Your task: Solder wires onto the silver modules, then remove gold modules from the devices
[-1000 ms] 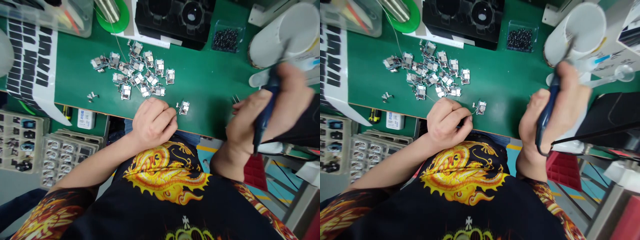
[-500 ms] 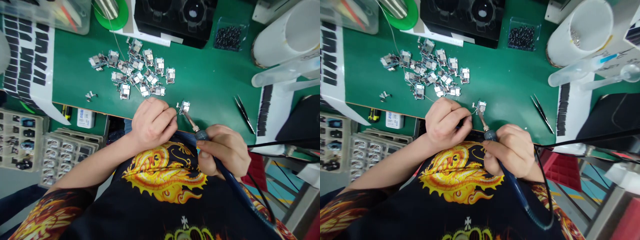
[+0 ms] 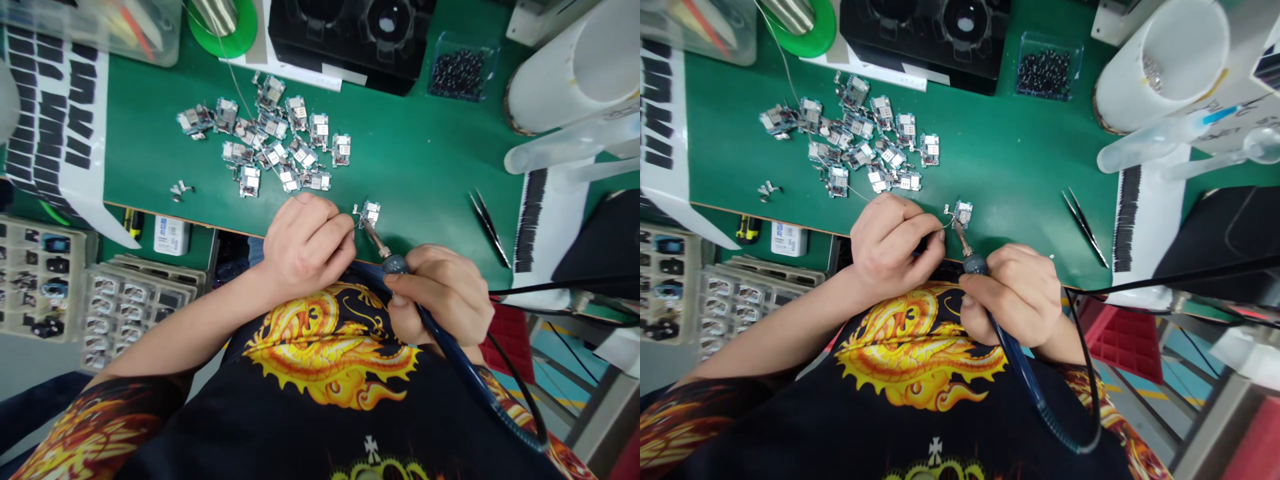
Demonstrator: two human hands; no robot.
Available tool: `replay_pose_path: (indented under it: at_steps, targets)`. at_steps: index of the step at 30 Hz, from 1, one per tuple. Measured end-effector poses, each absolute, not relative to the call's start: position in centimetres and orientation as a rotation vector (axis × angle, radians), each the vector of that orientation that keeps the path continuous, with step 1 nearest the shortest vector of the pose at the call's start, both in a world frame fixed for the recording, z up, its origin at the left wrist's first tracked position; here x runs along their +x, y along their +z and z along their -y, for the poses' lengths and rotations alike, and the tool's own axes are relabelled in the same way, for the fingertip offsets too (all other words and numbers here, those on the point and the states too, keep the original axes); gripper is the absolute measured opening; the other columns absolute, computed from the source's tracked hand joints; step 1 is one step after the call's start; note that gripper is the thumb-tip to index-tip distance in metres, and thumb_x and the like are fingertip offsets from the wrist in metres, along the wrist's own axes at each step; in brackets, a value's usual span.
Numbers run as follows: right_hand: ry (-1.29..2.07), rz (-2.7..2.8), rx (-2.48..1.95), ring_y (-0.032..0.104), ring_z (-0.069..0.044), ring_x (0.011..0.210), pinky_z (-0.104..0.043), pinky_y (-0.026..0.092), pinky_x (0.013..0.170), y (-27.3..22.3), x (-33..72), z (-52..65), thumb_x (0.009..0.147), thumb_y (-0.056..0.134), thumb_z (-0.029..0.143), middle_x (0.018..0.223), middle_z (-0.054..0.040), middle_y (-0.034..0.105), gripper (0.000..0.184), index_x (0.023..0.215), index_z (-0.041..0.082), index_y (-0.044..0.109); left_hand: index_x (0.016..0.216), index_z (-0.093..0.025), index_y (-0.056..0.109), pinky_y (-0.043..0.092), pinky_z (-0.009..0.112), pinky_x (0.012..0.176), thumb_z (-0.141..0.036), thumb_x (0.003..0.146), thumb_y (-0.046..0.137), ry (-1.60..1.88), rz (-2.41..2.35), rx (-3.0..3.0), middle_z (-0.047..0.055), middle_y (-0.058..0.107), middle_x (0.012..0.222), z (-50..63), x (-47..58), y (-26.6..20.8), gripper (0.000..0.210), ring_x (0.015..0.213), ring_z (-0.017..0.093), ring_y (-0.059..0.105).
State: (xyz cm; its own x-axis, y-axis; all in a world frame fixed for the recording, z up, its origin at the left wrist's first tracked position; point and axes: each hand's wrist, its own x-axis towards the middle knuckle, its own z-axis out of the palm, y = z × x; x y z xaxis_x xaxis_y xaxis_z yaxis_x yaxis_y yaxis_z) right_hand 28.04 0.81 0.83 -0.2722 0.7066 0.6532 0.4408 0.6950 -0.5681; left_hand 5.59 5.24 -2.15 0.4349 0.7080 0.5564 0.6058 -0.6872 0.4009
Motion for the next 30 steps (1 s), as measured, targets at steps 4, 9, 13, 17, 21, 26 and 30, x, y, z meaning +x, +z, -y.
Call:
replay_pose_path:
  at_steps: [4,9,13,17,21,26,30]
  targets:
    - [0.337,1.920,-0.907,0.062,-0.016,0.062,-0.034,0.059,0.059,0.81,27.97,-0.78,0.090,0.068,0.013,0.074,0.0010,0.064,0.015,0.103,0.019,0.073,0.106,-0.022,0.068,0.046,0.039,0.075,-0.016,0.094,0.068,1.070,-1.180,2.535,0.006,0.067,0.091,-5.23,5.56,-2.20,0.013,0.085,0.023,0.060]
    - [0.342,1.926,-0.953,0.062,-0.016,0.063,-0.033,0.059,0.060,1.00,27.88,-0.61,0.093,0.067,0.015,0.073,0.0023,0.062,0.013,0.103,0.021,0.072,0.106,-0.022,0.068,0.046,0.039,0.075,-0.015,0.094,0.068,1.076,-1.179,2.530,0.006,0.067,0.091,-5.21,5.56,-2.19,0.014,0.085,0.023,0.060]
    - [0.333,1.930,-0.942,0.061,-0.015,0.063,-0.033,0.059,0.060,0.98,27.89,-0.66,0.093,0.068,0.015,0.072,0.0022,0.061,0.012,0.102,0.021,0.072,0.105,-0.021,0.068,0.046,0.039,0.074,-0.015,0.094,0.068,1.091,-1.170,2.529,0.006,0.067,0.091,-5.23,5.61,-2.17,0.013,0.085,0.022,0.060]
    - [0.344,1.926,-0.902,0.061,-0.017,0.061,-0.035,0.057,0.057,0.84,27.94,-0.80,0.093,0.067,0.015,0.072,0.0014,0.060,0.010,0.099,0.018,0.073,0.106,-0.022,0.069,0.046,0.039,0.076,-0.017,0.095,0.068,1.075,-1.195,2.546,0.005,0.067,0.091,-5.22,5.63,-2.21,0.012,0.084,0.022,0.061]
    - [0.335,1.920,-0.882,0.060,-0.017,0.060,-0.035,0.057,0.056,0.74,27.96,-0.82,0.093,0.067,0.015,0.072,0.0013,0.061,0.010,0.100,0.019,0.073,0.106,-0.022,0.069,0.046,0.040,0.076,-0.018,0.095,0.068,1.067,-1.203,2.550,0.005,0.067,0.091,-5.19,5.61,-2.27,0.012,0.085,0.023,0.061]
    - [0.343,1.925,-0.913,0.060,-0.016,0.060,-0.033,0.058,0.058,0.87,28.05,-0.68,0.094,0.066,0.017,0.071,0.0022,0.062,0.011,0.103,0.021,0.072,0.107,-0.022,0.069,0.046,0.040,0.076,-0.016,0.094,0.068,1.083,-1.183,2.517,0.006,0.067,0.092,-5.19,5.64,-2.29,0.014,0.086,0.023,0.060]
    - [0.358,1.939,-0.889,0.061,-0.017,0.062,-0.035,0.058,0.058,1.09,28.12,-0.65,0.093,0.066,0.014,0.072,0.0005,0.062,0.012,0.102,0.018,0.072,0.106,-0.022,0.068,0.046,0.039,0.074,-0.017,0.094,0.068,1.087,-1.182,2.533,0.006,0.067,0.091,-5.22,5.63,-2.28,0.013,0.085,0.022,0.060]
